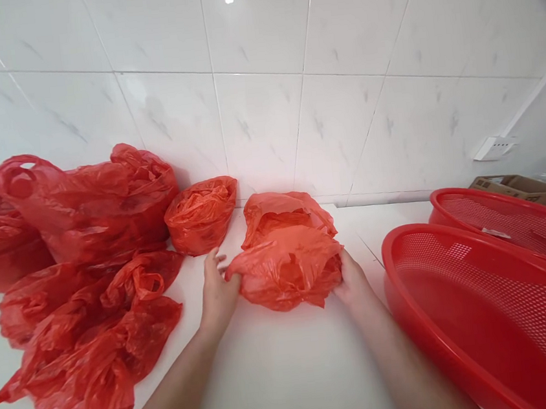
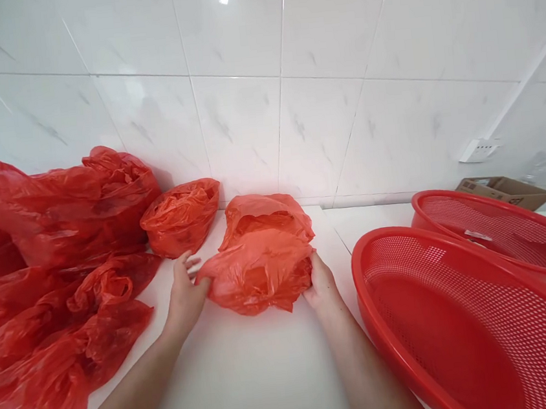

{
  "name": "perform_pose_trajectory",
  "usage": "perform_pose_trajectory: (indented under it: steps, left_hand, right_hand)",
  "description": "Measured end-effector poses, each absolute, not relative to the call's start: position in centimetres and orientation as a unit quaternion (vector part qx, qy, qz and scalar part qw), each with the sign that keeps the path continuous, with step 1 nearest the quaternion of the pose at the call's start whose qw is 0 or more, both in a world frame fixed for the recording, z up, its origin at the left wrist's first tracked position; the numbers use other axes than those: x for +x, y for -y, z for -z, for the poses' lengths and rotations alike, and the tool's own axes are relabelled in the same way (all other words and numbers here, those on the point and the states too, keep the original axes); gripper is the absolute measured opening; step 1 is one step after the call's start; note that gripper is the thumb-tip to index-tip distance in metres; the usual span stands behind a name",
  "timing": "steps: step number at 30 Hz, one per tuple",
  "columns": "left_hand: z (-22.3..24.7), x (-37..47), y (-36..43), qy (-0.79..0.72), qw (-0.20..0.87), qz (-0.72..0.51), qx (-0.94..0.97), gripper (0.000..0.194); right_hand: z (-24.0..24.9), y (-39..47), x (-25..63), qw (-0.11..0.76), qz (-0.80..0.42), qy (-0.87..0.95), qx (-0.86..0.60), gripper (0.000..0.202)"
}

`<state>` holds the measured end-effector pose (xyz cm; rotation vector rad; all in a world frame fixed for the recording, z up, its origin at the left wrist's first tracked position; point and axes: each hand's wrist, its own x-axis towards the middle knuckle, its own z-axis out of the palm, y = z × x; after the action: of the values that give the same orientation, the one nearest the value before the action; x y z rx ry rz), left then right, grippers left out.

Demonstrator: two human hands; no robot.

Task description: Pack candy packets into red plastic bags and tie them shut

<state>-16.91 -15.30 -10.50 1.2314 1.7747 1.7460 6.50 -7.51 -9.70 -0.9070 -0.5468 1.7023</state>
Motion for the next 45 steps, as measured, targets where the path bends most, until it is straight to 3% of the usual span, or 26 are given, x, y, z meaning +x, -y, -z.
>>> perform_pose_trajectory:
  steps: [2,4,6,8,12,15,18,22,28,33,36,39,42,44,45]
  left_hand:
    - [10.1,-16.3,16.0,-0.6,0.005,-0.524,0.605,0.07]
    - [9.7,-15.5,16.7,-0.544,-0.073,-0.445,0.707,0.066]
    - [9.4,-14.7,17.2,-0.516,-0.055,-0.427,0.74,0.045]
    - [9.4,-14.2,17.3,-0.532,0.026,-0.468,0.705,0.02]
    - [9.2,-14.1,17.0,-0.58,0.178,-0.623,0.493,0.012]
    - [8.7,-14.4,16.9,-0.571,0.224,-0.674,0.412,0.006]
    - [8.2,-14.4,17.0,-0.57,0.235,-0.69,0.38,0.006]
    - [8.1,-14.2,17.0,-0.529,0.281,-0.721,0.349,0.006]
    - [8.0,-13.6,16.9,-0.384,0.486,-0.726,0.3,0.02]
    - [6.8,-14.8,17.0,-0.313,0.604,-0.688,0.252,0.01]
    - [5.4,-17.0,16.8,-0.321,0.545,-0.752,0.181,0.01]
    - [4.3,-18.5,17.3,-0.402,0.411,-0.803,0.158,0.015]
    - [3.5,-17.4,19.2,-0.537,0.125,-0.787,0.277,0.032]
    - [3.0,-15.5,20.6,-0.553,-0.101,-0.706,0.43,0.04]
    - [2.8,-14.4,21.1,-0.525,-0.158,-0.648,0.529,0.037]
  right_hand:
    - [9.1,8.0,6.7,0.506,-0.706,0.281,-0.408,0.02]
    - [8.6,8.5,6.8,0.46,-0.713,0.344,-0.402,0.021]
    - [8.3,8.8,6.8,0.423,-0.716,0.404,-0.379,0.021]
    - [8.2,8.8,6.8,0.44,-0.666,0.442,-0.409,0.02]
    - [7.9,9.0,6.6,0.535,-0.335,0.546,-0.551,0.035]
    - [7.3,10.6,5.8,0.56,-0.054,0.657,-0.502,0.04]
    - [6.8,13.3,4.1,0.567,0.101,0.713,-0.4,0.027]
    - [7.3,16.0,1.3,0.495,0.096,0.796,-0.334,0.013]
    - [11.0,13.5,0.9,0.263,-0.011,0.844,-0.466,0.025]
    - [12.7,10.9,1.8,0.197,-0.091,0.878,-0.426,0.04]
    - [12.3,10.8,1.8,0.187,-0.09,0.876,-0.436,0.038]
    - [11.8,11.1,1.8,0.183,-0.061,0.872,-0.45,0.037]
    - [11.8,11.5,1.8,0.185,-0.032,0.873,-0.45,0.038]
    - [12.3,11.6,1.6,0.199,-0.025,0.877,-0.437,0.039]
    - [12.6,11.7,1.5,0.218,-0.032,0.877,-0.426,0.039]
